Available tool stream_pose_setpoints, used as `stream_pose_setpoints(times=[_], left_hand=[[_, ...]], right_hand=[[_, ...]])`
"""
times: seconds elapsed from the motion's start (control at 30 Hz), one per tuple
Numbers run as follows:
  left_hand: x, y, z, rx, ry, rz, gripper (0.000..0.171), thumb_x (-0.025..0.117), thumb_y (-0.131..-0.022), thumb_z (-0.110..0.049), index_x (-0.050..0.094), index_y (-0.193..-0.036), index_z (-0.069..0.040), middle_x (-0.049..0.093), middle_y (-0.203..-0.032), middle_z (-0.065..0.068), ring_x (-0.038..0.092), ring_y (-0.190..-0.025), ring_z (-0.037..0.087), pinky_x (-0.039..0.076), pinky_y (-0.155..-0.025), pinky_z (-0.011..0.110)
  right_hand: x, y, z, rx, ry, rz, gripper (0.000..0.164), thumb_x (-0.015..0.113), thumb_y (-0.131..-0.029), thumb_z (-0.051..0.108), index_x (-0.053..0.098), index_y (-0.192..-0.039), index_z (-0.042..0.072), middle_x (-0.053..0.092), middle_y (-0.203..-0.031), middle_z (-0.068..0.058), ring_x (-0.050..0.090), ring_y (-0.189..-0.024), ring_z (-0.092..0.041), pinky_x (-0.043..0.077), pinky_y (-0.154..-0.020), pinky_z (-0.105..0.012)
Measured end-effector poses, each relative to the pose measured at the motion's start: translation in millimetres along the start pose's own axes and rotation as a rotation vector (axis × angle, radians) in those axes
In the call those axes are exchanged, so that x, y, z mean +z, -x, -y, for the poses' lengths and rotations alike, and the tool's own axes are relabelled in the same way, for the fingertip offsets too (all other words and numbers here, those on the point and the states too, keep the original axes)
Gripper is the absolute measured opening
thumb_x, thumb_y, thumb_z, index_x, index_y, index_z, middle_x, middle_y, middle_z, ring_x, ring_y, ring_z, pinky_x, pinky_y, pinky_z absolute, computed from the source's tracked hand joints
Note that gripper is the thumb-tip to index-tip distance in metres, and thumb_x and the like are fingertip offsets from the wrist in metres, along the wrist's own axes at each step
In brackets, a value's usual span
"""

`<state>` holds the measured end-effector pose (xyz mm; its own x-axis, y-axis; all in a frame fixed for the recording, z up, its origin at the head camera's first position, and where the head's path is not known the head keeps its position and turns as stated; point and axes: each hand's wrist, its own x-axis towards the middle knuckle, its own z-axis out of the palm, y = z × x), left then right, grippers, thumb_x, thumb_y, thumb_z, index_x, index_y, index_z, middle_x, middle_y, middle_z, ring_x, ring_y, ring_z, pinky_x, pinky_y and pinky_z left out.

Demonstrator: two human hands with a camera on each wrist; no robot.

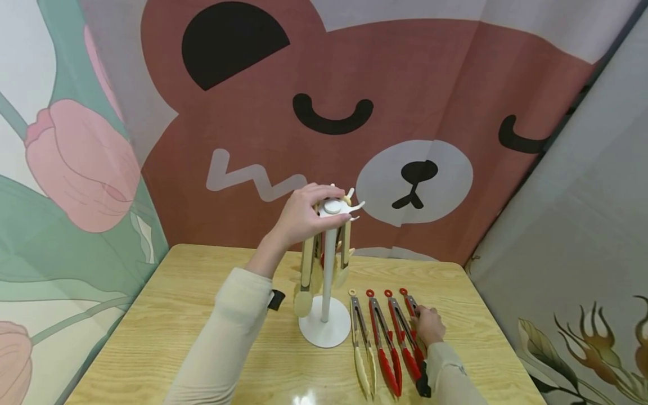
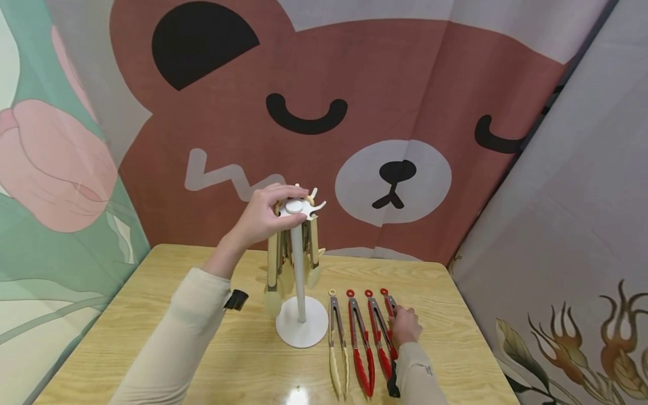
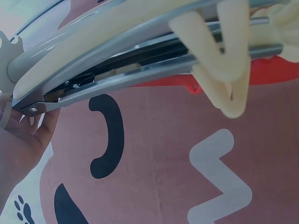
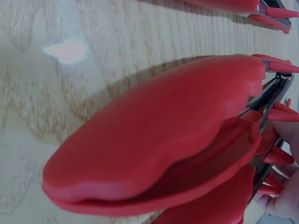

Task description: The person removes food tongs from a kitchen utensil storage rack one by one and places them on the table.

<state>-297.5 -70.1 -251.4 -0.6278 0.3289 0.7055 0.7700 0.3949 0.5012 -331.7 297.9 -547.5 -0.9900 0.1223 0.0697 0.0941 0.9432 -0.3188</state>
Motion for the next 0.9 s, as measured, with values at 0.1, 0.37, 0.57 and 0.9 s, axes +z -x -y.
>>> stream_pose_setpoints(times=[0.1, 0.37, 0.57, 0.9], left_hand=[[-0.7, 0.2, -0.3, 0.004, -0.002, -0.004, 0.041, 0.072, -0.072, -0.029, 0.066, -0.108, -0.011, 0.062, -0.099, -0.001, 0.047, -0.082, 0.010, 0.042, -0.062, 0.027], [-0.6, 0.3, 0.0, -0.008, 0.007, 0.006, 0.041, 0.072, -0.073, -0.029, 0.065, -0.109, -0.010, 0.061, -0.102, 0.000, 0.048, -0.085, 0.010, 0.043, -0.063, 0.028], [0.2, 0.1, 0.3, -0.018, -0.002, 0.014, 0.042, 0.072, -0.073, -0.029, 0.065, -0.110, -0.011, 0.061, -0.103, 0.000, 0.048, -0.086, 0.011, 0.043, -0.064, 0.028], [-0.6, 0.6, -1.1, -0.021, -0.004, 0.013, 0.042, 0.071, -0.073, -0.030, 0.065, -0.110, -0.010, 0.061, -0.104, 0.000, 0.048, -0.086, 0.011, 0.043, -0.064, 0.027]], right_hand=[[0.3, -0.6, -1.5, -0.010, -0.005, -0.004, 0.021, 0.063, -0.083, 0.017, 0.059, -0.098, 0.002, 0.050, -0.084, -0.019, 0.053, -0.072, -0.036, 0.043, -0.052, -0.048], [0.5, -0.1, -2.6, -0.010, 0.016, 0.011, 0.024, 0.063, -0.083, 0.018, 0.059, -0.101, 0.003, 0.050, -0.082, -0.018, 0.053, -0.072, -0.034, 0.043, -0.052, -0.048], [-1.1, 0.3, -1.3, -0.010, 0.025, 0.050, 0.030, 0.061, -0.084, 0.017, 0.056, -0.109, 0.000, 0.051, -0.088, -0.021, 0.054, -0.076, -0.038, 0.044, -0.056, -0.049], [-6.2, 2.9, 4.0, 0.005, 0.019, 0.072, 0.034, 0.062, -0.084, 0.015, 0.055, -0.113, -0.001, 0.052, -0.092, -0.023, 0.053, -0.079, -0.038, 0.045, -0.058, -0.049]])
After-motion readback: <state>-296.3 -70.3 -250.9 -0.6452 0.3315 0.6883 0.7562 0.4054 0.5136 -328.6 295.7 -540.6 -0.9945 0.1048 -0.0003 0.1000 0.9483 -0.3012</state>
